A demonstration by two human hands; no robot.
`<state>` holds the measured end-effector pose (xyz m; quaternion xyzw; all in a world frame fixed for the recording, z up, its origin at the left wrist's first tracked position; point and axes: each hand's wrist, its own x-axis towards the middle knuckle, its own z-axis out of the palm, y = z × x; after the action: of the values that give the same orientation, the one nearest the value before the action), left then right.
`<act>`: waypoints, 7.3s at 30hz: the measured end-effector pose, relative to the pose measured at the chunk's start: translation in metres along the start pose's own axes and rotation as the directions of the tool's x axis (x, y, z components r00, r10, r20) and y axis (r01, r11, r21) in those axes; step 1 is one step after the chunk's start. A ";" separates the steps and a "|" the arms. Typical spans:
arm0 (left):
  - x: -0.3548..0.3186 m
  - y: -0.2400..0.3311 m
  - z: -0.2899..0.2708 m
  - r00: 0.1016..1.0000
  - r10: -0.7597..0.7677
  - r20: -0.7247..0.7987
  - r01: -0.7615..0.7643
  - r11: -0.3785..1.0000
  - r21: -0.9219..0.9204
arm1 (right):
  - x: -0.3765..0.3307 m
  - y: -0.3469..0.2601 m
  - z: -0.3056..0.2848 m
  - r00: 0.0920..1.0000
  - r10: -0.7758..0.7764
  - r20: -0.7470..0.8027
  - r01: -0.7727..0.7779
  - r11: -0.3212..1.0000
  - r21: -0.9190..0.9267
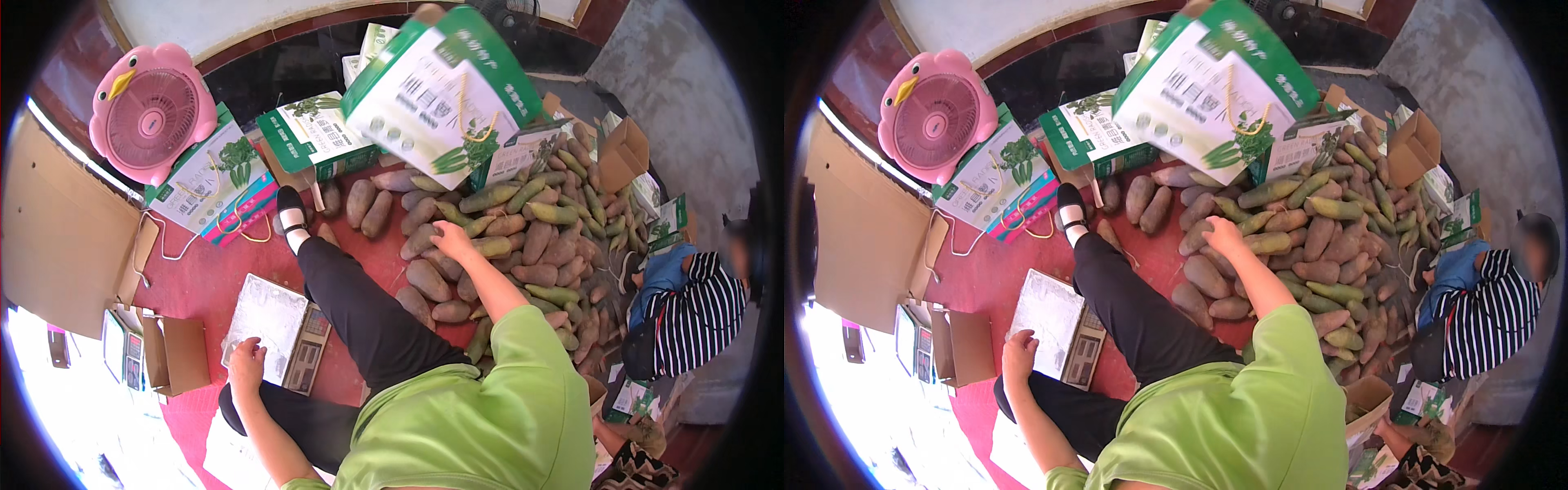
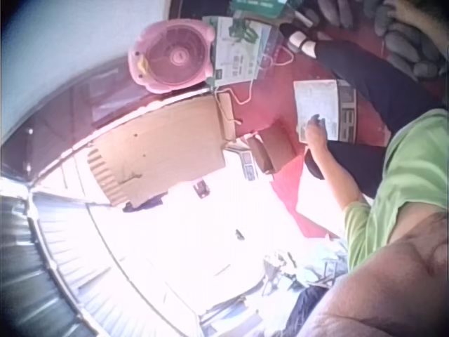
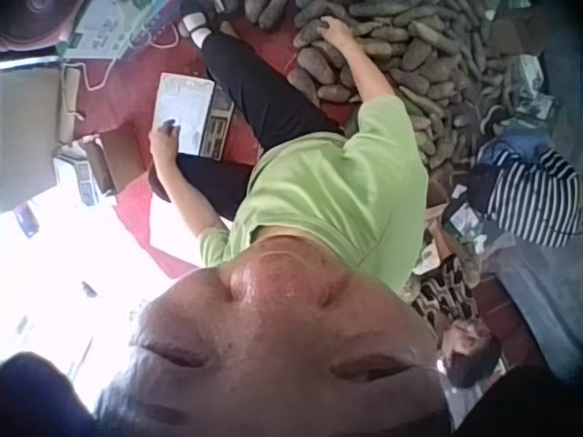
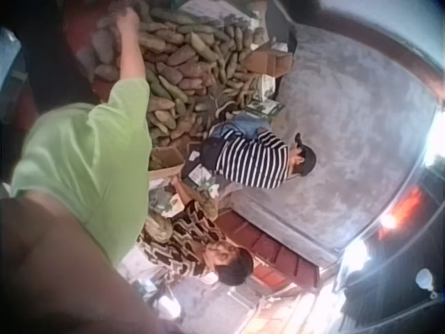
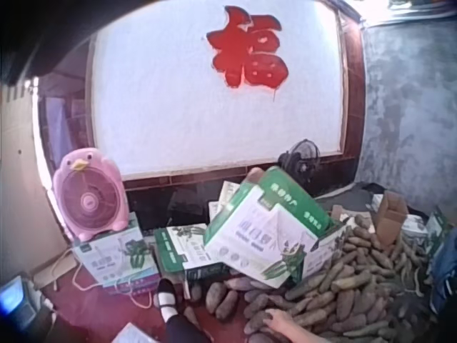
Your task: Sort, weigh, and pack green produce into boxes for shipping.
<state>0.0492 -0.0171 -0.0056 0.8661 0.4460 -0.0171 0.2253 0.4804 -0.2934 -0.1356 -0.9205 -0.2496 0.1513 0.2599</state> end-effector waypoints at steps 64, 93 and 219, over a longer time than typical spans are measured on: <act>-0.039 -0.033 -0.019 0.984 -0.175 -0.033 0.174 0.984 -0.039 | 0.066 -0.307 -0.159 0.522 -0.851 -0.058 0.692 0.463 -0.554; -0.071 -0.048 -0.033 0.972 -0.200 -0.123 0.175 0.967 -0.185 | -0.088 -0.401 0.096 0.066 -0.996 0.065 0.997 0.069 0.032; -0.089 -0.057 -0.045 0.824 0.062 -0.564 -0.047 0.998 0.040 | 0.022 -0.019 0.013 0.980 -0.081 -0.184 0.154 0.889 0.432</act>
<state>-0.0564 -0.0386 0.0344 0.8474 0.4675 0.2406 0.0735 0.4861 -0.2618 -0.1392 -0.8292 -0.2422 0.1134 0.4909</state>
